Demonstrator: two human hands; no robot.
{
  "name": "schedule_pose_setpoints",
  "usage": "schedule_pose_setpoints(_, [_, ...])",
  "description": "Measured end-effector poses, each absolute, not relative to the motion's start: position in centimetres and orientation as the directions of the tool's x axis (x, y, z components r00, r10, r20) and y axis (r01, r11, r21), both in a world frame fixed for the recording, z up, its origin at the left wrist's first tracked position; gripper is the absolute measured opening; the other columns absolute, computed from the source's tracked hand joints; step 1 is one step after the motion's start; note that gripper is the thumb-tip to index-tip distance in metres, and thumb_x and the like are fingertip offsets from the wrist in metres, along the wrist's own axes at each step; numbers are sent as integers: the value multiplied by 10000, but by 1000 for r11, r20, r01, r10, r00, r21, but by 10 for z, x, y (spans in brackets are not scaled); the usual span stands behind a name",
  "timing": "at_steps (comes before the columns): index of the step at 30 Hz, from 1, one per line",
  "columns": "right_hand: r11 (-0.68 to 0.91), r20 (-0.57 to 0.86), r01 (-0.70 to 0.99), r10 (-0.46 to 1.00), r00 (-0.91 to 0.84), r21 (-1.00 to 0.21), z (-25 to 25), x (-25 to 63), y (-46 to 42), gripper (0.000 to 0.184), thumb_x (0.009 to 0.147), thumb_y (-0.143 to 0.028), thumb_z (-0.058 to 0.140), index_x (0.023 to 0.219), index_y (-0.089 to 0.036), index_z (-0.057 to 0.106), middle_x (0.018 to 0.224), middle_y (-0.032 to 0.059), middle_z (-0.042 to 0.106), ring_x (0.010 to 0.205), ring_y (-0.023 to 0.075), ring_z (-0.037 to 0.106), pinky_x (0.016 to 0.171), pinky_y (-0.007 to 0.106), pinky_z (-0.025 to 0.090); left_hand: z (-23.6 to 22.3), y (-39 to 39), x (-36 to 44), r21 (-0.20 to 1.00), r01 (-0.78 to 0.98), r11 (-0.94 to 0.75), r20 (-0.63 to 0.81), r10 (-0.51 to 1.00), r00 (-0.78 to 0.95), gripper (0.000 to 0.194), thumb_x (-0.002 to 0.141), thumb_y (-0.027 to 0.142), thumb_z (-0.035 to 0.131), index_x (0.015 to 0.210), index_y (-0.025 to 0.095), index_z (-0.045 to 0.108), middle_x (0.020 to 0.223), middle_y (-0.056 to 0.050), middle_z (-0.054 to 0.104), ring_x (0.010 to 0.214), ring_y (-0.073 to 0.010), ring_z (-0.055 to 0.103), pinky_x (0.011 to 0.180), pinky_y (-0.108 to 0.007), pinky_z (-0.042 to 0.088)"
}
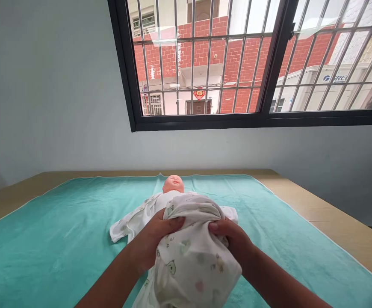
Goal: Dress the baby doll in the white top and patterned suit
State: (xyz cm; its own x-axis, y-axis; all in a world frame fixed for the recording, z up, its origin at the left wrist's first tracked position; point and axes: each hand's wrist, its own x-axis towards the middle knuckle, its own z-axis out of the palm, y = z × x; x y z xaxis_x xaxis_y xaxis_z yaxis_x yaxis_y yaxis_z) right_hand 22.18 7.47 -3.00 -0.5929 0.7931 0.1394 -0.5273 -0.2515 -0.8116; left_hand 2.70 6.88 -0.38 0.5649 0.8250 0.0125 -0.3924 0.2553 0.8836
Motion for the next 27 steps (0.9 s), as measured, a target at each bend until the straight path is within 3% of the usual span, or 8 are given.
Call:
schedule_pose_setpoints(5, [-186, 46, -187, 579, -814, -965, -24, 215, 63, 594, 602, -416, 856, 1094, -139, 672, 934, 65, 705, 936, 238, 652, 867, 341, 508, -8, 73, 24, 913, -365, 182, 34, 858, 513, 372, 817, 301, 670, 1141, 117, 667, 915, -110, 716, 829, -230, 673, 735, -295, 507])
schedule_pose_setpoints(8, [-83, -15, -34, 522, -853, -996, -23, 217, 65, 559, 584, -381, 870, 1064, -158, 692, 955, 52, 706, 968, 237, 642, 888, 340, 500, -13, 74, 25, 932, -325, 160, 28, 863, 504, 360, 825, 283, 660, 1148, 123, 663, 924, -103, 715, 823, -220, 668, 728, -286, 501])
schedule_pose_setpoints(10, [-80, -7, -43, 544, -839, -996, -24, 219, 67, 558, 583, -343, 876, 1076, -165, 688, 974, 55, 704, 991, 240, 635, 881, 341, 506, -13, 74, 24, 944, -296, 142, 27, 864, 502, 364, 823, 295, 666, 1148, 130, 664, 932, -102, 713, 826, -215, 663, 723, -280, 496])
schedule_pose_setpoints(14, [-202, 117, -366, 717, -687, -908, -31, 223, 72, 568, 674, -423, 820, 1139, -145, 649, 972, 91, 701, 951, 247, 654, 855, 371, 522, -6, 73, 15, 990, -102, 101, -29, 840, 542, 377, 804, 399, 679, 1067, 129, 694, 884, -85, 707, 796, -215, 644, 708, -298, 496])
schedule_pose_setpoints(17, [-207, 111, -456, 809, -577, -866, -34, 218, 75, 484, 754, -431, 755, 1130, -145, 651, 919, 95, 708, 891, 247, 672, 821, 385, 530, 0, 71, 9, 981, 190, 47, -150, 805, 574, 374, 598, 312, 842, 905, 136, 721, 794, -29, 692, 757, -201, 622, 646, -265, 484])
schedule_pose_setpoints(19, [-171, 67, -435, 874, -481, -884, -34, 212, 75, 470, 731, -414, 777, 1109, -161, 660, 894, 79, 713, 855, 244, 677, 804, 387, 532, 3, 64, 11, 964, 265, 12, -172, 789, 590, 388, 511, 224, 869, 860, 139, 723, 783, -8, 691, 768, -194, 616, 627, -240, 477])
schedule_pose_setpoints(23, [-6, 68, -252, 957, -284, -968, -38, 200, 62, 407, 688, -427, 804, 987, -171, 699, 935, 67, 715, 905, 249, 653, 840, 376, 518, -5, 38, 29, 982, 183, 52, -149, 808, 570, 532, 507, 167, 838, 1021, 156, 703, 868, -7, 714, 817, -205, 635, 668, -245, 503])
schedule_pose_setpoints(27, [-8, 44, -133, 925, -377, -991, -60, 204, 23, 416, 688, -503, 771, 945, -182, 711, 966, 70, 711, 944, 273, 641, 863, 385, 519, -36, 7, 32, 993, 74, 94, -117, 879, 461, 519, 501, 197, 842, 1006, 190, 721, 925, -48, 733, 985, -310, 636, 832, -348, 523])
